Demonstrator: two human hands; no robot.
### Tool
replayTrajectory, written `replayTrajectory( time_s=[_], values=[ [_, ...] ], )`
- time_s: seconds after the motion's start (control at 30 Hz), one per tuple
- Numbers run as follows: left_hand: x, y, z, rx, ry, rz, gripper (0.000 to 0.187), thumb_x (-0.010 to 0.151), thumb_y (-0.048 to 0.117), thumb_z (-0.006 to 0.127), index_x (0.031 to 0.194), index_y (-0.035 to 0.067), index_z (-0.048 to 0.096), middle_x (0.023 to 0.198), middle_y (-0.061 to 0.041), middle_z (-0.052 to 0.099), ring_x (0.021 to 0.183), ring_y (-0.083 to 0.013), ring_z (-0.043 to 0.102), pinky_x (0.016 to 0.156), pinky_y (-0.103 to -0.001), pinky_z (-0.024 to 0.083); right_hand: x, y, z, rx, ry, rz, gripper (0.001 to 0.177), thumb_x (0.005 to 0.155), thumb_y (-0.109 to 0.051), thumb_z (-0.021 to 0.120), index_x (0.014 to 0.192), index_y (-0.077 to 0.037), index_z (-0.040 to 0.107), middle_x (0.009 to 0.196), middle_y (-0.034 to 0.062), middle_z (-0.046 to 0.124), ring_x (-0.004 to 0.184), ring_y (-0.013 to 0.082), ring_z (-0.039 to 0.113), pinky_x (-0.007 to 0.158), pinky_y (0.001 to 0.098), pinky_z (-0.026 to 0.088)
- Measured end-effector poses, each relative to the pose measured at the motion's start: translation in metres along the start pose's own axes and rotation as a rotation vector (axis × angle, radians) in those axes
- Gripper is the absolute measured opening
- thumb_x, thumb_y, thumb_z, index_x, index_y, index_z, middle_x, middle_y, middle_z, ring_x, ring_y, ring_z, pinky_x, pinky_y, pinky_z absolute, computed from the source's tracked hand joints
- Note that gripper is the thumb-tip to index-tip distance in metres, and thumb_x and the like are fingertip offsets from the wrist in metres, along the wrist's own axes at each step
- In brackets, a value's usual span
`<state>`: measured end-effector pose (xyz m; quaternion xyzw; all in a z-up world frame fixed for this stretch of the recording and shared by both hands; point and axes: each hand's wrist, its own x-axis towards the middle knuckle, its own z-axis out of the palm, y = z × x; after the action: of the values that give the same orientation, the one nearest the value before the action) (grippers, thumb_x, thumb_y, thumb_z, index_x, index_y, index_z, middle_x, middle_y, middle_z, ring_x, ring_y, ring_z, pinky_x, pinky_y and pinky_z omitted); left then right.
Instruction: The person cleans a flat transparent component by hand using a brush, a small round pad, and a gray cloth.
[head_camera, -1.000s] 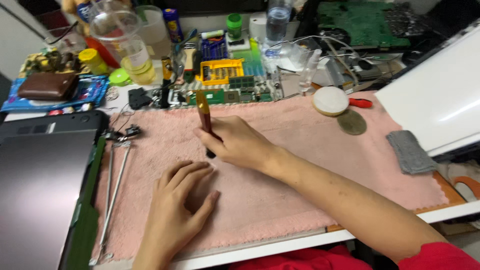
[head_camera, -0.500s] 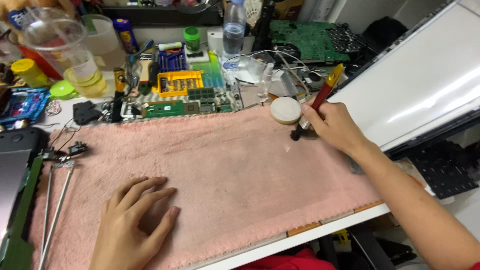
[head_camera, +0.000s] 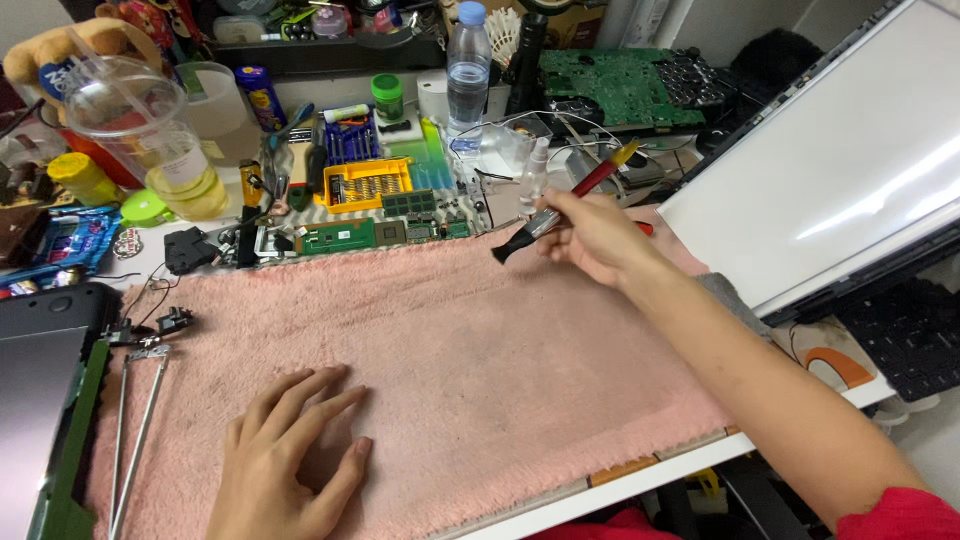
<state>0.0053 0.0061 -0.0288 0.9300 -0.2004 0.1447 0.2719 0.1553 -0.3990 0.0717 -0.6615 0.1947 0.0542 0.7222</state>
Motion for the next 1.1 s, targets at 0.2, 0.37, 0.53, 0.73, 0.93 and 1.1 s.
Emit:
replayTrajectory(
  time_s=[0.2, 0.37, 0.53, 0.73, 0.93, 1.1],
  values=[
    [-0.003, -0.008, 0.01, 0.025, 0.036, -0.021, 0.054, 0.084, 0.058, 0.081, 0.137, 0.047, 0.083, 0.161, 0.02, 0.072, 0.154, -0.0179, 0.059, 0.112, -0.049, 0.048, 0.021, 0.018, 0.01, 0.076, -0.058, 0.128, 0.023, 0.118, -0.018, 0.069, 0.126, 0.004, 0.074, 0.107, 0.0269, 0.086, 0.09, 0.0293, 0.084, 0.076, 0.0307, 0.068],
    [-0.003, -0.009, 0.021, 0.089, 0.119, -0.006, 0.053, 0.08, 0.059, 0.082, 0.132, 0.05, 0.085, 0.158, 0.021, 0.075, 0.152, -0.0157, 0.064, 0.109, -0.048, 0.054, 0.036, 0.041, -0.008, 0.174, -0.18, 0.192, 0.018, 0.116, -0.019, 0.069, 0.121, -0.002, 0.065, 0.12, 0.0393, 0.082, 0.112, 0.0395, 0.084, 0.1, 0.0414, 0.068],
    [-0.005, -0.005, 0.033, 0.133, 0.265, -0.041, 0.044, 0.083, 0.057, 0.079, 0.126, 0.05, 0.085, 0.148, 0.021, 0.08, 0.145, -0.014, 0.072, 0.111, -0.038, 0.053, -0.014, 0.021, -0.033, 0.004, -0.175, 0.069, 0.043, 0.117, -0.018, 0.064, 0.15, 0.007, 0.075, 0.117, 0.0281, 0.086, 0.101, 0.0311, 0.083, 0.09, 0.0346, 0.07],
    [-0.008, -0.012, 0.037, 0.21, 0.178, -0.091, 0.046, 0.079, 0.062, 0.08, 0.125, 0.055, 0.084, 0.155, 0.026, 0.076, 0.154, -0.0134, 0.069, 0.117, -0.052, 0.056, -0.033, 0.019, -0.095, -0.888, 0.176, -0.497, 0.028, 0.101, -0.038, 0.082, 0.12, -0.017, 0.086, 0.138, -0.0058, 0.085, 0.11, 0.0112, 0.079, 0.101, 0.0311, 0.062],
    [-0.002, -0.007, 0.034, 0.154, 0.258, -0.022, 0.038, 0.085, 0.057, 0.082, 0.121, 0.046, 0.087, 0.143, 0.017, 0.082, 0.142, -0.0171, 0.074, 0.111, -0.04, 0.056, -0.028, 0.047, -0.115, -1.232, 0.111, -0.427, 0.065, 0.086, -0.054, 0.096, 0.135, -0.018, 0.072, 0.146, 0.0027, 0.073, 0.135, 0.0248, 0.067, 0.107, 0.0427, 0.051],
    [0.004, -0.002, 0.012, 0.054, 0.147, 0.01, 0.039, 0.087, 0.049, 0.087, 0.125, 0.038, 0.087, 0.149, 0.011, 0.081, 0.146, -0.0185, 0.07, 0.116, -0.04, 0.051, -0.031, 0.047, -0.122, -1.197, 0.169, -0.508, 0.058, 0.084, -0.041, 0.097, 0.132, -0.017, 0.077, 0.135, 0.0071, 0.081, 0.124, 0.0303, 0.074, 0.106, 0.0455, 0.053]
  ],
)
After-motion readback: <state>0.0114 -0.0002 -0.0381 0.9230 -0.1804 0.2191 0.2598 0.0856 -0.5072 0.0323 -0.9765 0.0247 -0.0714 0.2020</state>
